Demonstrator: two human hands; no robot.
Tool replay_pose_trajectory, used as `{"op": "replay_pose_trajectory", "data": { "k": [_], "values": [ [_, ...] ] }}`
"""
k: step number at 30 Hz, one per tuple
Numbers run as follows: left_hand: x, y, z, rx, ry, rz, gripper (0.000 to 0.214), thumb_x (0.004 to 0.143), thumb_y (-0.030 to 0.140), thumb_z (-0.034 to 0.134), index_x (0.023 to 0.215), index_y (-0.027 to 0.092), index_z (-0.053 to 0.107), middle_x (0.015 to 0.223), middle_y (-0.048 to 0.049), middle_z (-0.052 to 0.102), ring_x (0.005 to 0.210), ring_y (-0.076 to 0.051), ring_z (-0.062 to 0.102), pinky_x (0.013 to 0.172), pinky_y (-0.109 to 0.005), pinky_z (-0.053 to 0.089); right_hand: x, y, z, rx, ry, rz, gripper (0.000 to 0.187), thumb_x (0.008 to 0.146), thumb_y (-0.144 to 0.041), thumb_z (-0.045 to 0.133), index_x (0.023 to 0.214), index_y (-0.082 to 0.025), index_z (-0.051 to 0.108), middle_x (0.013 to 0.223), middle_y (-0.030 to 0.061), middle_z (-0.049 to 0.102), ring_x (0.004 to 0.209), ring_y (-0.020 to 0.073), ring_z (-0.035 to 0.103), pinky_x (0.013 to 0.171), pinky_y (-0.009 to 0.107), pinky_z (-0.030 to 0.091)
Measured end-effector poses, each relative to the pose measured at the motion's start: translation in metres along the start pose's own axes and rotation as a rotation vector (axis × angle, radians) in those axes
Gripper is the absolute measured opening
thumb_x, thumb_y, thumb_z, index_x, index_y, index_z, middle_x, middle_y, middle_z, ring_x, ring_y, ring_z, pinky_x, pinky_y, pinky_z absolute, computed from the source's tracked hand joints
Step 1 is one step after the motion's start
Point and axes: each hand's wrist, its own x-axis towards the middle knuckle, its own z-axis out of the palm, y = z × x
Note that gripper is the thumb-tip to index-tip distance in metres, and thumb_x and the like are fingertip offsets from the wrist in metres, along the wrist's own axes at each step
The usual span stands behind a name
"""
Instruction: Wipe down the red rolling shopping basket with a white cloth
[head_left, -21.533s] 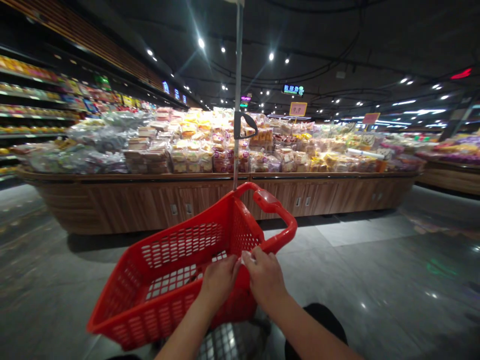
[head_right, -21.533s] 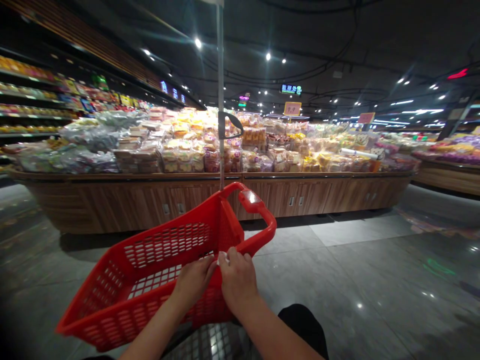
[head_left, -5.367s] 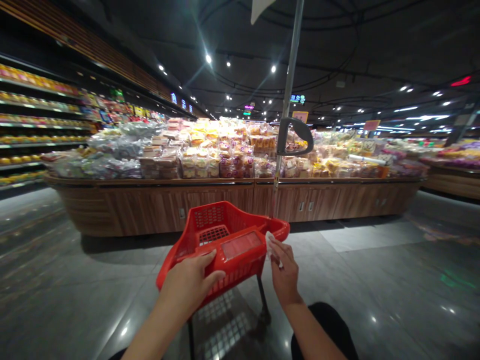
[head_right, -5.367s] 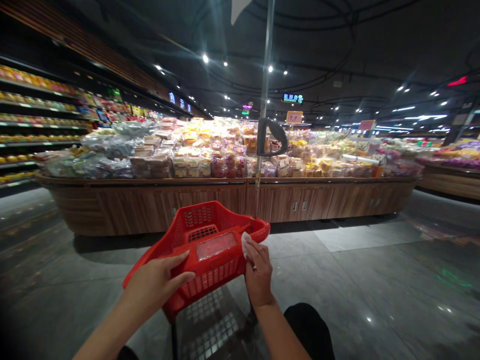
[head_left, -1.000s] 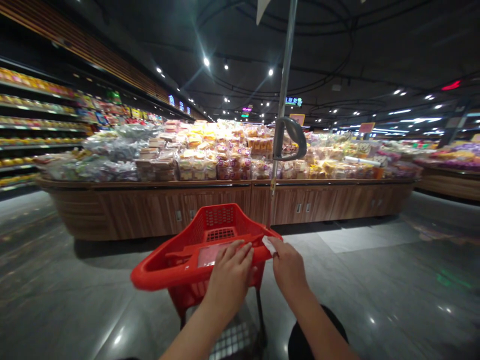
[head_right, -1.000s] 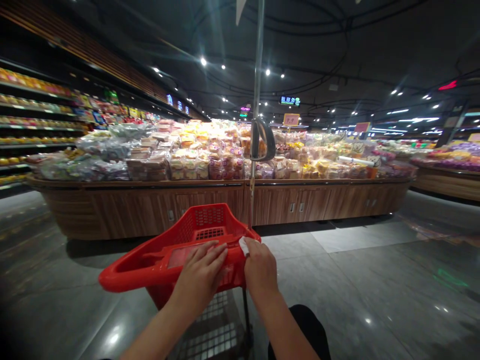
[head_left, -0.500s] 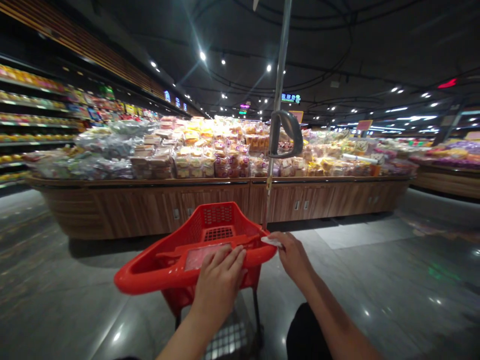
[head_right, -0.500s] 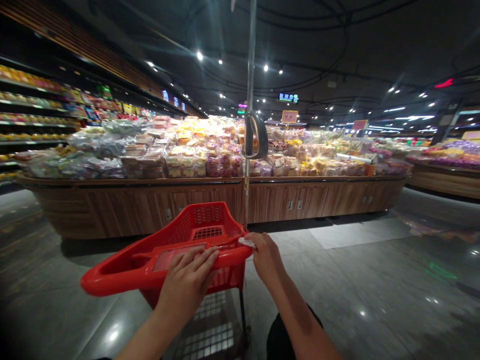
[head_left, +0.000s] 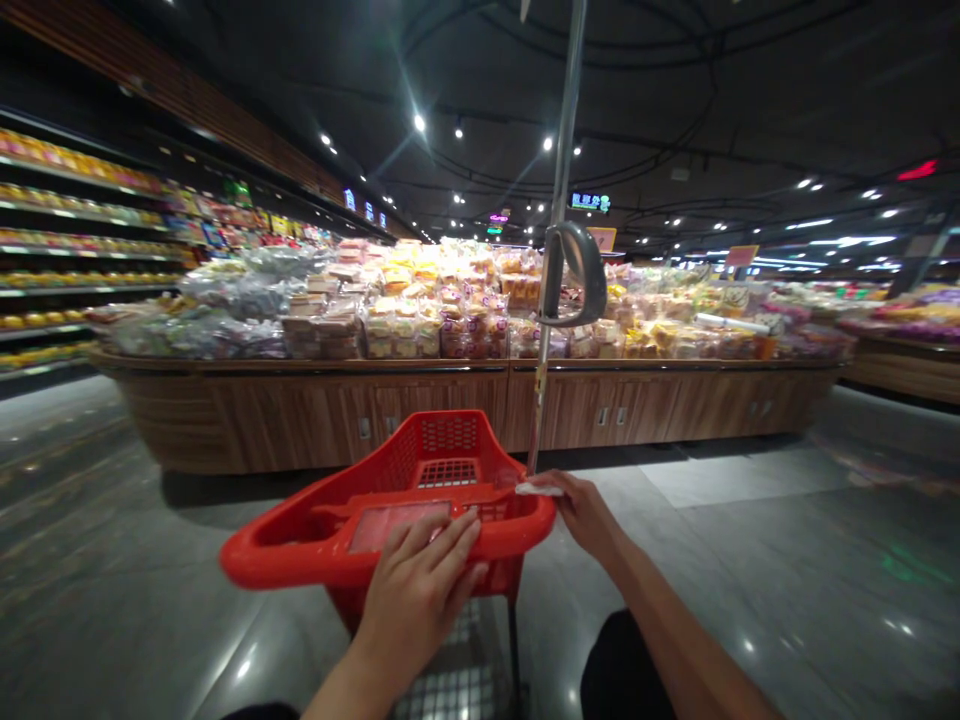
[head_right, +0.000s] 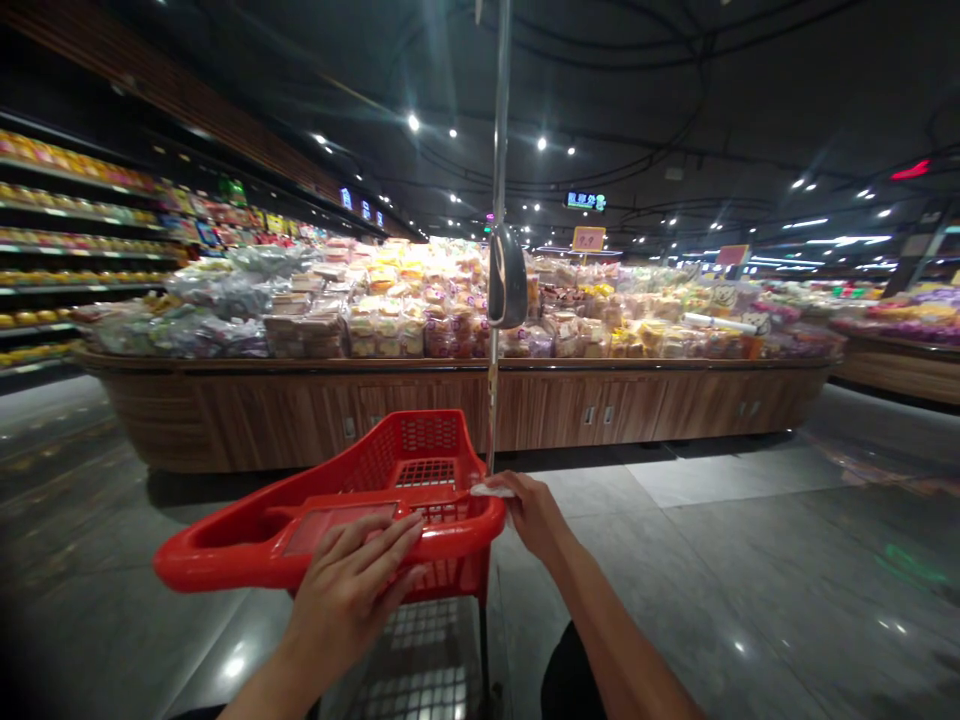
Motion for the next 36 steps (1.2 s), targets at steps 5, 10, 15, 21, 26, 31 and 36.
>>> {"op": "replay_pose_trajectory", "data": {
  "k": [5, 10, 15, 21, 26, 31, 36],
  "values": [
    [-0.006, -0.004, -0.008, 0.028, 0.048, 0.08, 0.026, 0.085, 0.029, 0.055, 0.109, 0.021, 0.062, 0.108, 0.0014, 0.07, 0.096, -0.021, 0.058, 0.082, -0.035, 0.04, -0.014, -0.012, -0.001, 0.161, -0.05, -0.11, 0.064, 0.052, 0.005, 0.032, 0.101, -0.022, 0.062, 0.102, 0.0018, 0.067, 0.1, 0.0166, 0.061, 0.09, 0.032, 0.045],
    [-0.013, -0.01, -0.013, 0.044, 0.031, 0.116, 0.031, 0.083, 0.028, 0.06, 0.113, 0.02, 0.059, 0.106, -0.0007, 0.07, 0.097, -0.021, 0.059, 0.083, -0.035, 0.042, -0.027, -0.026, 0.0, 0.182, -0.049, -0.147, 0.065, 0.052, 0.005, 0.032, 0.103, -0.024, 0.062, 0.102, 0.0002, 0.067, 0.097, 0.0167, 0.061, 0.089, 0.032, 0.044],
    [-0.016, -0.02, -0.011, 0.044, 0.015, 0.147, 0.036, 0.08, 0.029, 0.063, 0.115, 0.02, 0.058, 0.107, -0.0023, 0.07, 0.098, -0.021, 0.06, 0.083, -0.036, 0.045, -0.031, -0.025, 0.007, 0.215, 0.004, -0.143, 0.063, 0.056, 0.004, 0.033, 0.104, -0.025, 0.06, 0.106, -0.0011, 0.067, 0.099, 0.0163, 0.06, 0.09, 0.031, 0.043],
    [-0.011, -0.026, -0.01, 0.029, 0.032, 0.173, 0.038, 0.078, 0.031, 0.065, 0.114, 0.021, 0.058, 0.105, -0.0024, 0.07, 0.096, -0.021, 0.06, 0.081, -0.035, 0.047, -0.022, -0.013, 0.016, 0.223, 0.094, -0.098, 0.044, 0.071, 0.0, 0.038, 0.102, -0.023, 0.06, 0.102, 0.003, 0.067, 0.098, 0.0177, 0.062, 0.085, 0.03, 0.047],
    [-0.015, -0.028, -0.015, 0.005, 0.059, 0.193, 0.039, 0.077, 0.028, 0.067, 0.114, 0.02, 0.059, 0.104, -0.0026, 0.071, 0.094, -0.021, 0.061, 0.081, -0.035, 0.046, -0.03, -0.025, 0.02, 0.271, 0.081, -0.158, 0.033, 0.075, -0.006, 0.043, 0.096, -0.024, 0.061, 0.096, 0.0021, 0.068, 0.094, 0.0187, 0.063, 0.086, 0.032, 0.047],
    [-0.021, -0.035, -0.02, -0.02, 0.051, 0.23, 0.043, 0.075, 0.029, 0.069, 0.115, 0.02, 0.058, 0.104, -0.0029, 0.071, 0.094, -0.02, 0.061, 0.081, -0.034, 0.047, -0.037, -0.019, 0.021, 0.239, 0.077, -0.137, 0.031, 0.08, -0.01, 0.043, 0.102, -0.024, 0.06, 0.098, 0.0036, 0.067, 0.095, 0.019, 0.064, 0.085, 0.032, 0.048],
    [-0.018, -0.045, -0.02, -0.044, 0.046, 0.216, 0.04, 0.078, 0.036, 0.066, 0.115, 0.023, 0.059, 0.101, -0.0018, 0.072, 0.091, -0.017, 0.062, 0.081, -0.032, 0.047, -0.043, -0.018, 0.024, 0.179, 0.122, -0.109, 0.04, 0.077, -0.006, 0.04, 0.107, -0.024, 0.059, 0.104, 0.0044, 0.066, 0.1, 0.0194, 0.062, 0.088, 0.032, 0.047]
  ]
}}
